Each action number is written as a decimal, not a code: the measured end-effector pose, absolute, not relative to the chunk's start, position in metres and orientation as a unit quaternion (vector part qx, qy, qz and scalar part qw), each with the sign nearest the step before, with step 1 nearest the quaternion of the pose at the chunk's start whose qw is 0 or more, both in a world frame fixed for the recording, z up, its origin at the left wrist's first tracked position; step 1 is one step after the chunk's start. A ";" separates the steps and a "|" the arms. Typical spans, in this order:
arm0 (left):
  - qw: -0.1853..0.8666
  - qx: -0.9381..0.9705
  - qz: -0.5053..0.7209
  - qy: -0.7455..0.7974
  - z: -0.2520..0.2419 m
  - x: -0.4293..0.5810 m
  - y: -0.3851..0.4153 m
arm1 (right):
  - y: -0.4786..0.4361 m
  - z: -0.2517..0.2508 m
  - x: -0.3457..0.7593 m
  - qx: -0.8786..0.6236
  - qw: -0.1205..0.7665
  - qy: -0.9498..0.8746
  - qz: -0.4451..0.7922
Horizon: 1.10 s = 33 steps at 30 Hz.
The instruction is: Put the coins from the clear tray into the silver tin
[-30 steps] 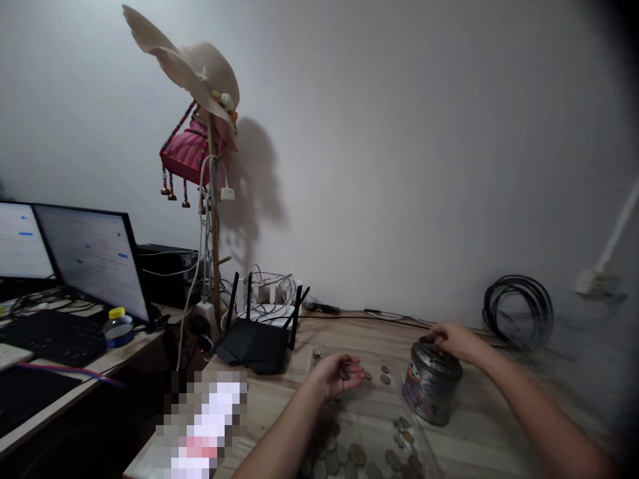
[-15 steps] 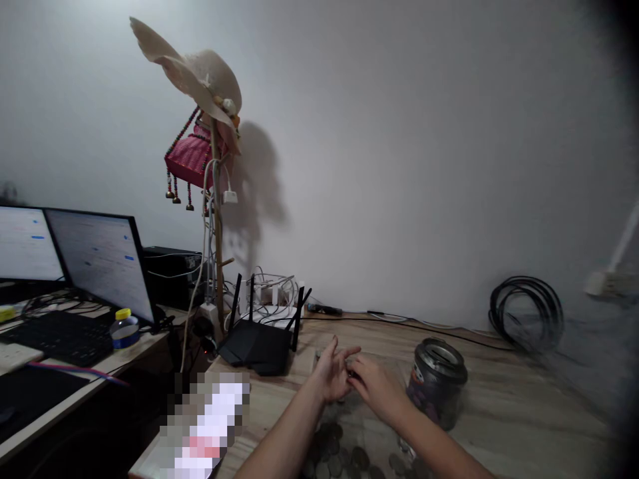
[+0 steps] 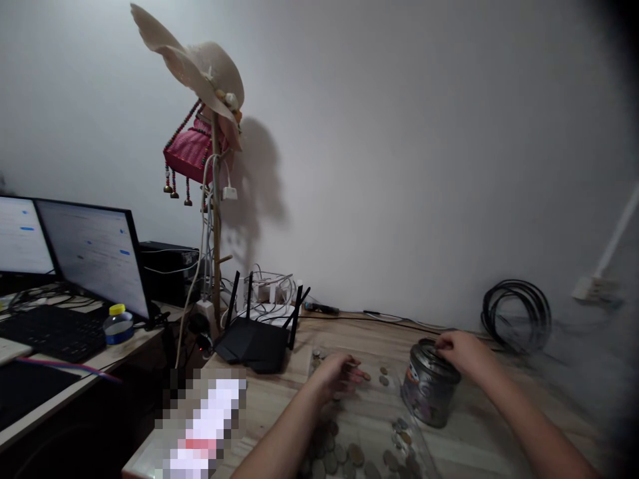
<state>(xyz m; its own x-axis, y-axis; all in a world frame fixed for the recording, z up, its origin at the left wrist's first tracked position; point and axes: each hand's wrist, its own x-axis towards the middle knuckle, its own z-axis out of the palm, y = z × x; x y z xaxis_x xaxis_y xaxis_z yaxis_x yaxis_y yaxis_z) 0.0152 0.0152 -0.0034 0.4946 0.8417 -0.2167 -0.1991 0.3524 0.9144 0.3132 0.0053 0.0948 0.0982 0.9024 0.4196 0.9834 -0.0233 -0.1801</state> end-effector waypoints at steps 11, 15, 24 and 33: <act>0.191 0.770 0.291 0.534 0.007 0.003 -0.001 | -0.036 0.043 0.191 -0.571 0.132 -0.810 -0.007; 0.154 0.827 0.062 0.536 0.011 0.008 -0.019 | -0.049 -0.003 0.157 -0.596 -0.025 -0.801 0.061; 0.078 0.911 0.004 0.406 -0.004 0.007 -0.084 | -0.119 -0.012 0.154 -0.564 -0.033 -0.821 0.078; 0.173 0.887 -0.063 0.424 0.008 0.003 -0.089 | -0.123 -0.006 0.149 -0.526 0.014 -0.826 0.203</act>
<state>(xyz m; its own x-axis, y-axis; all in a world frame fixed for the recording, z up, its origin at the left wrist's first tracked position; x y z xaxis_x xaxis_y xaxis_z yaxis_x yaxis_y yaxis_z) 0.0035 -0.0894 0.0085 0.6318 0.7311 -0.2574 0.7743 -0.5801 0.2528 0.1495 -0.1233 -0.0062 -0.4471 0.8741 -0.1896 0.8625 0.3652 -0.3503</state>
